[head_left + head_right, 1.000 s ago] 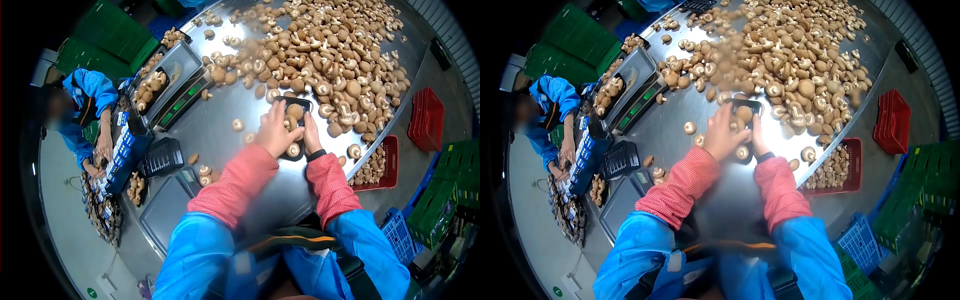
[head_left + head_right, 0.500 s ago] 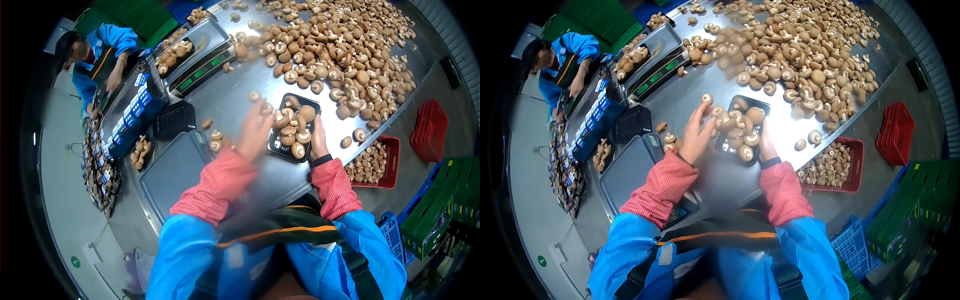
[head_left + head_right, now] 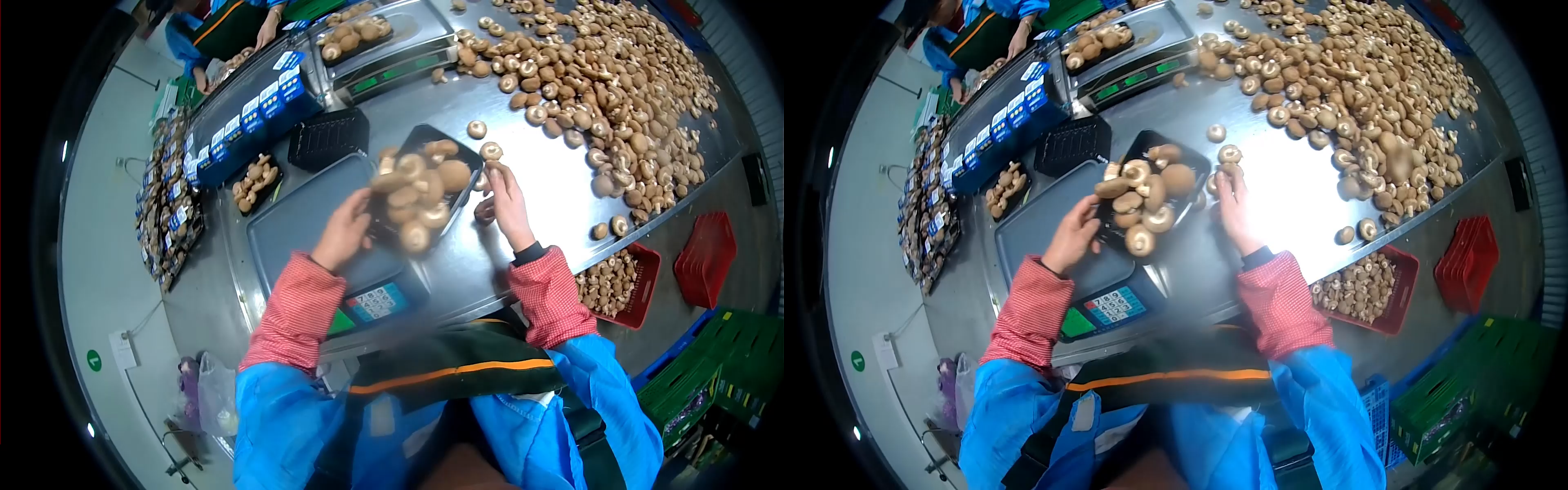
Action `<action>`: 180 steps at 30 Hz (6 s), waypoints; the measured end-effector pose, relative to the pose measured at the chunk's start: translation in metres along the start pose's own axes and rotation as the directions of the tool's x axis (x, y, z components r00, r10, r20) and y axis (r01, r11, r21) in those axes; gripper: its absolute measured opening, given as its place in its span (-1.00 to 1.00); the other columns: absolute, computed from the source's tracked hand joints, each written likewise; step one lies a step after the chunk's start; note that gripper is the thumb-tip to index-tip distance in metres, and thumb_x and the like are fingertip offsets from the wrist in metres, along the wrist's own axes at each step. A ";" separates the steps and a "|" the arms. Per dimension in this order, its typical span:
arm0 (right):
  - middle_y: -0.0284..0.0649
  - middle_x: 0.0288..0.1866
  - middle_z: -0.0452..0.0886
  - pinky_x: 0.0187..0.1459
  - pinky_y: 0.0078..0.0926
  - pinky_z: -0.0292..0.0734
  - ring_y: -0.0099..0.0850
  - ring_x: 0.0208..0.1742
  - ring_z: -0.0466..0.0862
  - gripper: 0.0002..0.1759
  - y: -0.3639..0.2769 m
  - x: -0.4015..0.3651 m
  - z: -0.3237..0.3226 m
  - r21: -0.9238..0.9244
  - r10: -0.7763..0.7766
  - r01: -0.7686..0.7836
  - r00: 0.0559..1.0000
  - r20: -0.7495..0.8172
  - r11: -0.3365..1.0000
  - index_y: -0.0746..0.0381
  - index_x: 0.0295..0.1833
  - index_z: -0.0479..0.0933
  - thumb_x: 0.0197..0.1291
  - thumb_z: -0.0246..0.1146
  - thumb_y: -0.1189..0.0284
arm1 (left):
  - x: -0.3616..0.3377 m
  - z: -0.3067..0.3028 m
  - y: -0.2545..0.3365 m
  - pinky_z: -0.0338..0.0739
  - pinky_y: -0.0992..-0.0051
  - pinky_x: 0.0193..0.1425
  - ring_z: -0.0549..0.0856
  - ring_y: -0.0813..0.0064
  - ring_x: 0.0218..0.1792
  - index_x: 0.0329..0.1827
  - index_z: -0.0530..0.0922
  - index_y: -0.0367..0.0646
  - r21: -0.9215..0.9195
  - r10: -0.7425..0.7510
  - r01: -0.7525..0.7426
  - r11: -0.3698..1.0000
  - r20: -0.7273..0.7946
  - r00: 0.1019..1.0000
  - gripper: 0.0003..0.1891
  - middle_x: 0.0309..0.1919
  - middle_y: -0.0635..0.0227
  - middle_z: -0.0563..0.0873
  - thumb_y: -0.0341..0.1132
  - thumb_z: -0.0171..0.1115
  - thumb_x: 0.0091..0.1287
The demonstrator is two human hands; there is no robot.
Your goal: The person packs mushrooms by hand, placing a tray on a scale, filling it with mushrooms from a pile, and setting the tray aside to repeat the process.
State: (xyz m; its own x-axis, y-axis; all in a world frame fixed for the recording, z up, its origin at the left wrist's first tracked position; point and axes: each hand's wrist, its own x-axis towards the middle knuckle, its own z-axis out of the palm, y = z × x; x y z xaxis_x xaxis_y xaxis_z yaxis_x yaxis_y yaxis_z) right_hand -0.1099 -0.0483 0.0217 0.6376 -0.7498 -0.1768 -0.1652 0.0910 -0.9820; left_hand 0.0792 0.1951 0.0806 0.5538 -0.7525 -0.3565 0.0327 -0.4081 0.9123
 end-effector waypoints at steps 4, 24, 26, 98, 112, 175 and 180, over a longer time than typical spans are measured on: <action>0.09 -0.06 0.57 -0.25 -0.18 0.65 0.00 -0.19 0.71 -0.29 0.015 -0.005 -0.007 -0.844 -0.212 0.191 0.973 0.094 0.502 0.10 0.45 0.24 0.29 0.26 0.06 | -0.025 -0.059 -0.017 0.57 0.63 -0.45 0.58 0.61 -0.49 0.44 0.29 -0.26 0.025 -0.090 0.094 0.995 -0.108 0.990 -0.52 0.25 0.16 0.55 -0.57 -0.04 0.45; -0.10 -0.12 0.53 -0.14 -0.31 0.60 -0.21 -0.14 0.67 -0.56 -0.025 -0.003 0.089 -0.625 -0.417 0.491 0.866 0.276 0.607 0.20 0.16 0.53 0.16 0.37 0.33 | -0.083 -0.149 -0.070 0.48 0.38 0.14 0.60 0.26 0.00 0.22 0.57 -0.11 0.471 0.340 -0.089 0.878 -0.482 0.808 -0.65 -0.11 0.18 0.57 -0.45 0.14 0.38; -0.19 -0.12 0.53 -0.28 -0.32 0.63 -0.25 -0.27 0.68 -0.54 -0.074 -0.028 0.121 -0.526 -0.499 0.646 0.762 0.412 0.553 0.11 0.15 0.55 0.11 0.42 0.33 | -0.090 -0.144 -0.069 0.45 0.36 0.21 0.59 0.24 0.06 0.25 0.55 -0.13 0.363 0.312 -0.115 0.925 -0.552 0.773 -0.64 -0.04 0.17 0.58 -0.40 0.14 0.39; 0.00 -0.10 0.48 -0.18 -0.18 0.64 -0.01 -0.18 0.66 -0.40 0.046 -0.023 0.099 -0.757 -0.197 0.491 0.870 0.452 0.430 0.03 0.36 0.36 0.21 0.35 0.30 | -0.162 -0.106 -0.095 0.57 0.55 0.03 0.66 0.57 -0.13 0.08 0.62 -0.28 0.083 0.194 -0.199 0.976 -0.743 0.641 -0.76 -0.10 0.32 0.70 -0.36 0.08 0.52; -0.06 -0.14 0.62 -0.14 -0.26 0.59 -0.13 -0.16 0.67 -0.64 0.059 0.002 0.074 -0.660 -0.166 0.298 0.952 0.256 0.690 0.14 0.13 0.52 0.25 0.32 0.32 | -0.137 -0.083 -0.074 0.55 0.46 0.04 0.64 0.39 0.01 0.25 0.51 -0.21 0.436 0.468 -0.207 0.876 -0.662 0.586 -0.56 0.07 0.22 0.60 -0.38 0.32 0.30; -0.11 -0.40 0.50 -0.24 -0.17 0.50 -0.10 -0.29 0.57 -0.83 -0.109 0.116 0.234 -0.294 -0.730 0.907 0.419 0.541 0.302 0.27 -0.37 0.45 -0.03 0.34 0.57 | 0.125 -0.201 0.010 0.63 0.26 0.12 0.66 0.20 0.08 0.48 0.13 -0.16 -0.560 -0.054 -0.333 0.759 -0.564 0.824 -0.37 0.23 -0.02 0.48 -0.04 0.11 0.52; -0.17 -0.44 0.43 -0.40 -0.30 0.48 -0.19 -0.40 0.51 -0.75 -0.100 0.045 0.167 -0.408 -0.845 0.905 0.308 0.437 0.119 0.26 -0.36 0.45 -0.17 0.37 0.66 | 0.064 -0.142 0.029 0.57 0.24 0.12 0.62 0.34 0.08 0.44 0.28 0.03 -0.482 -0.122 -0.061 0.874 -0.339 0.933 -0.38 0.15 0.23 0.56 0.16 0.10 0.47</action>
State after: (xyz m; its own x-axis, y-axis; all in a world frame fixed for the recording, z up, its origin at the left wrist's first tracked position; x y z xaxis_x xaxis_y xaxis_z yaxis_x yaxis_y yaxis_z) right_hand 0.0611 0.0184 0.1011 0.6644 -0.0214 0.7471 0.2510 -0.9351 -0.2500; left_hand 0.2338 0.2084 0.1126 0.7947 -0.4769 -0.3756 0.3960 -0.0617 0.9162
